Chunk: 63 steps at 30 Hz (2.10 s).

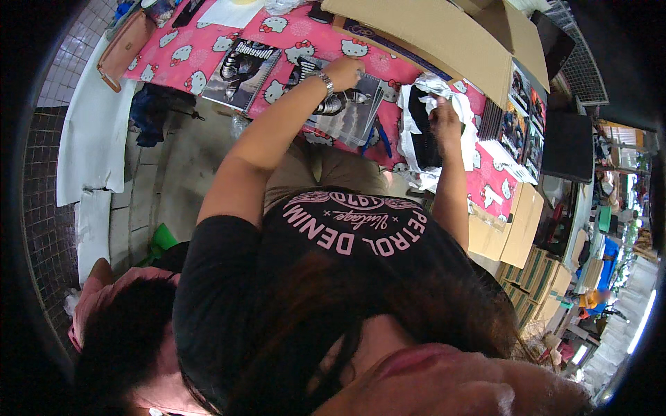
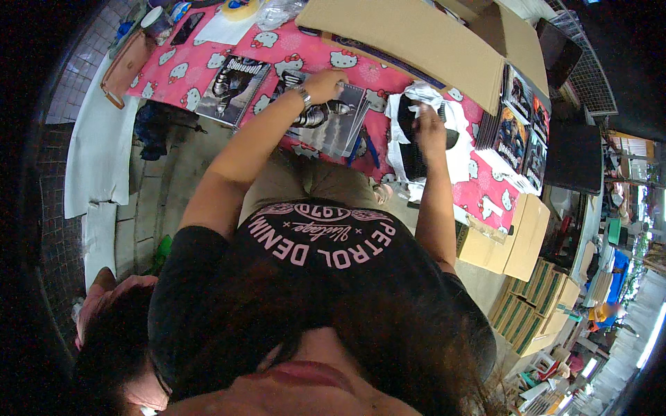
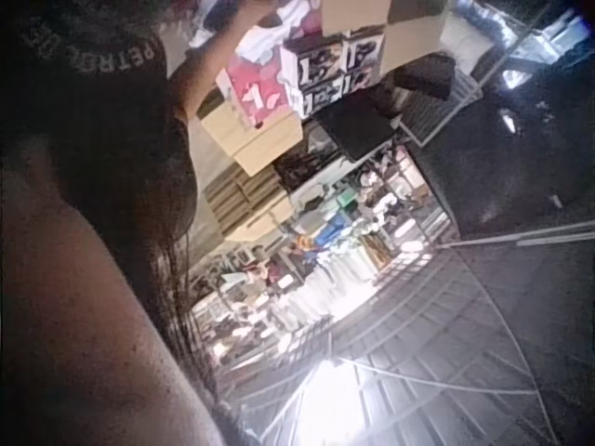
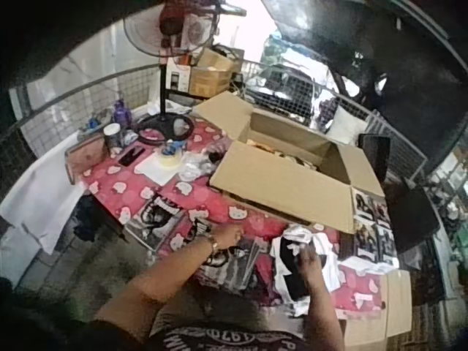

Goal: The person takes spiral notebooks out of a cardboard box and puts them back into the box on a table.

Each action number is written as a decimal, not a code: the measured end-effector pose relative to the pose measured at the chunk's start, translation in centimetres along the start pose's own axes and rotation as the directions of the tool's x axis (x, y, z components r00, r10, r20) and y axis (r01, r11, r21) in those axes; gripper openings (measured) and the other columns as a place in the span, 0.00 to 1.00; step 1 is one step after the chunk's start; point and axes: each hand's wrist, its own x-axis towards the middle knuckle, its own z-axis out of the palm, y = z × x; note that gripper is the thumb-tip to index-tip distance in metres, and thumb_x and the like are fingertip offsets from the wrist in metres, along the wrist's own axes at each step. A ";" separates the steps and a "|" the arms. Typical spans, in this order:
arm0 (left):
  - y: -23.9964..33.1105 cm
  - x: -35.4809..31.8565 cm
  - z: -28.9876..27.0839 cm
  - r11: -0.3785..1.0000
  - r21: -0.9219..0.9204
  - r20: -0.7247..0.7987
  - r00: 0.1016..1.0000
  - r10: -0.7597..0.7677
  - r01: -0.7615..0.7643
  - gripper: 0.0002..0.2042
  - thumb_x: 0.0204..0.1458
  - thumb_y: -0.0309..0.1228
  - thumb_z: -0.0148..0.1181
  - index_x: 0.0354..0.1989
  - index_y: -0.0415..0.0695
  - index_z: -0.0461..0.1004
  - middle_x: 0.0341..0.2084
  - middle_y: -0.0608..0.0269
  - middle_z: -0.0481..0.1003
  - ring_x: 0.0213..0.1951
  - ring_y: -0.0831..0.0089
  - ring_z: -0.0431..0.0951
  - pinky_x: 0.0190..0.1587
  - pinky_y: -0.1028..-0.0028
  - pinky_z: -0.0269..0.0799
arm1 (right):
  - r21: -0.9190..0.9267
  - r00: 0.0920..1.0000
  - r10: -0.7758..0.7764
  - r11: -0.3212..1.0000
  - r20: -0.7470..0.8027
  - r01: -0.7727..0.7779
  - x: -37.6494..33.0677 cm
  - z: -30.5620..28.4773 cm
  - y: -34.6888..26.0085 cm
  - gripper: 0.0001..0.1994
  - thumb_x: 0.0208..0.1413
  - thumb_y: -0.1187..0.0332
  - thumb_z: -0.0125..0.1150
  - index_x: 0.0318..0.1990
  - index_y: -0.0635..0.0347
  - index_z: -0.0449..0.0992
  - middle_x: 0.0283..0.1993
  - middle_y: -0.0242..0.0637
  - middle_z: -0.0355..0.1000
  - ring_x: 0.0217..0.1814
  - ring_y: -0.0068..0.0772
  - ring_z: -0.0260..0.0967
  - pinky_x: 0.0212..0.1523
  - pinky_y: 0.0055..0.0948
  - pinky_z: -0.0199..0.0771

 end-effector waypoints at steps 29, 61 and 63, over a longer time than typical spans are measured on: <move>8.8 -5.5 -6.6 0.917 0.200 -0.286 0.875 0.390 -0.344 0.12 0.52 0.38 0.59 0.40 0.46 0.73 0.39 0.61 0.75 0.47 0.63 0.72 0.51 0.64 0.58 | -0.111 0.821 -0.565 0.824 -0.085 0.556 -3.0 5.2 -7.6 0.13 0.44 0.80 0.65 0.40 0.59 0.79 0.35 0.40 0.73 0.36 0.36 0.73 0.38 0.29 0.73; 9.4 -5.7 -6.4 0.917 0.178 -0.253 0.884 0.392 -0.356 0.12 0.52 0.39 0.59 0.39 0.44 0.74 0.38 0.59 0.75 0.47 0.62 0.72 0.53 0.63 0.58 | -0.253 0.758 -0.619 0.781 -0.206 0.570 -4.1 5.8 -7.4 0.12 0.42 0.82 0.63 0.36 0.60 0.76 0.34 0.41 0.71 0.35 0.38 0.71 0.35 0.30 0.71; 9.2 -5.6 -6.2 0.907 0.211 -0.285 0.865 0.413 -0.364 0.12 0.52 0.39 0.57 0.39 0.46 0.73 0.38 0.61 0.75 0.46 0.64 0.73 0.53 0.63 0.58 | -0.182 0.783 -0.561 0.828 -0.269 0.531 -3.3 6.0 -7.2 0.11 0.42 0.82 0.63 0.36 0.60 0.76 0.33 0.40 0.70 0.35 0.38 0.70 0.35 0.30 0.71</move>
